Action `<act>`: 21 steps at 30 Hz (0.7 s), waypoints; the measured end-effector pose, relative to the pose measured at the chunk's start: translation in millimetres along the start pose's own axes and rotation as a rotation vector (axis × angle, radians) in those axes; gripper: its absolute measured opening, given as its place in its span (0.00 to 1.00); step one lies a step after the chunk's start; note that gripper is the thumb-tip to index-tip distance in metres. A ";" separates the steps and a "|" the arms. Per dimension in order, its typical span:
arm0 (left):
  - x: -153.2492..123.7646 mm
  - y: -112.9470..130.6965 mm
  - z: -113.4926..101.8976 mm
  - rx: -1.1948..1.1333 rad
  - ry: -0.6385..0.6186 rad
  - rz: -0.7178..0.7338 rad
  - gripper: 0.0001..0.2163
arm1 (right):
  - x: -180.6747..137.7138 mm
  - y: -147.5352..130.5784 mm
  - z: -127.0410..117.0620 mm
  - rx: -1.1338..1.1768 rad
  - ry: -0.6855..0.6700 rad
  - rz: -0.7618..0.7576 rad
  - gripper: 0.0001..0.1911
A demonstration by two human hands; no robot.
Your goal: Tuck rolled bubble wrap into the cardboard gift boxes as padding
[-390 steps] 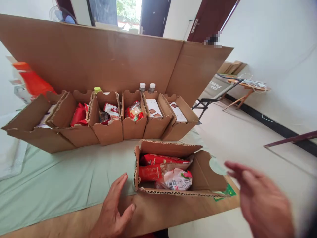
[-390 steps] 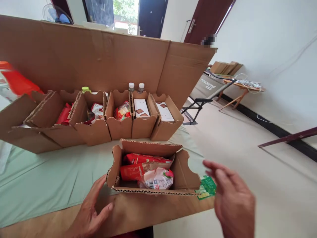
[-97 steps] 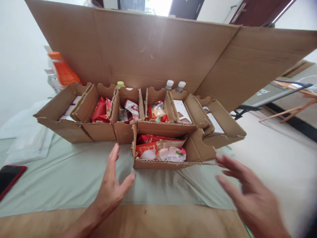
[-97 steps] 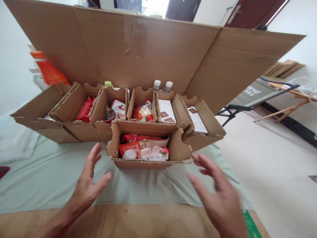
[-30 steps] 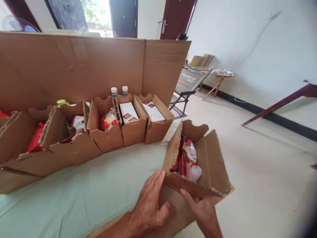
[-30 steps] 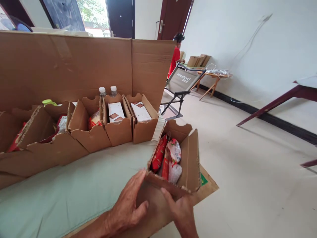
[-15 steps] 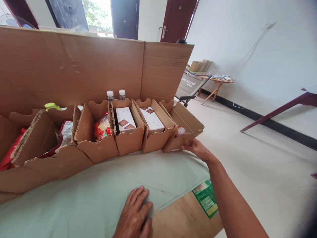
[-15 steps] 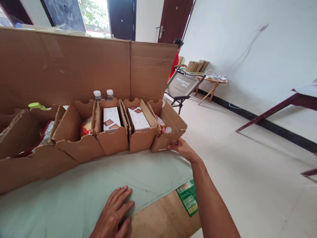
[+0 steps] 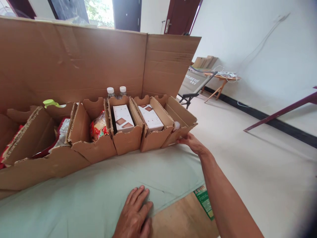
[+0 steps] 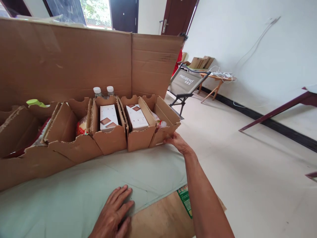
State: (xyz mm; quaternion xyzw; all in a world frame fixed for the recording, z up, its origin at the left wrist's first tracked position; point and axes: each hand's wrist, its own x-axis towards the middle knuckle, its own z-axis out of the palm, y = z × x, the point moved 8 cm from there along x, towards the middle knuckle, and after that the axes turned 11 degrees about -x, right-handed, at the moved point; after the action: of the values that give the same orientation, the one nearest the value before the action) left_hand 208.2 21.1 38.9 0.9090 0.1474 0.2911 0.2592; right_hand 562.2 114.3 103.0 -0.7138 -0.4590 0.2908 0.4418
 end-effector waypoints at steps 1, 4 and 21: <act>0.3 0.4 -0.3 0.004 -0.006 0.000 0.19 | 0.2 -3.0 3.3 -0.008 -0.001 -0.004 0.13; 1.6 0.6 -0.4 0.028 -0.035 -0.013 0.20 | -0.1 -9.9 7.5 -0.046 0.015 -0.017 0.11; 2.1 1.4 -16.4 -0.076 0.084 -0.128 0.20 | -60.0 -164.5 85.7 -0.805 0.255 -0.374 0.15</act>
State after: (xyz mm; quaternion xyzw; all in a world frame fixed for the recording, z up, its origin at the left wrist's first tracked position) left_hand 200.0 27.2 52.0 0.8743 0.2047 0.3172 0.3051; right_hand 401.7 121.7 213.5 -0.7638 -0.5982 -0.0855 0.2271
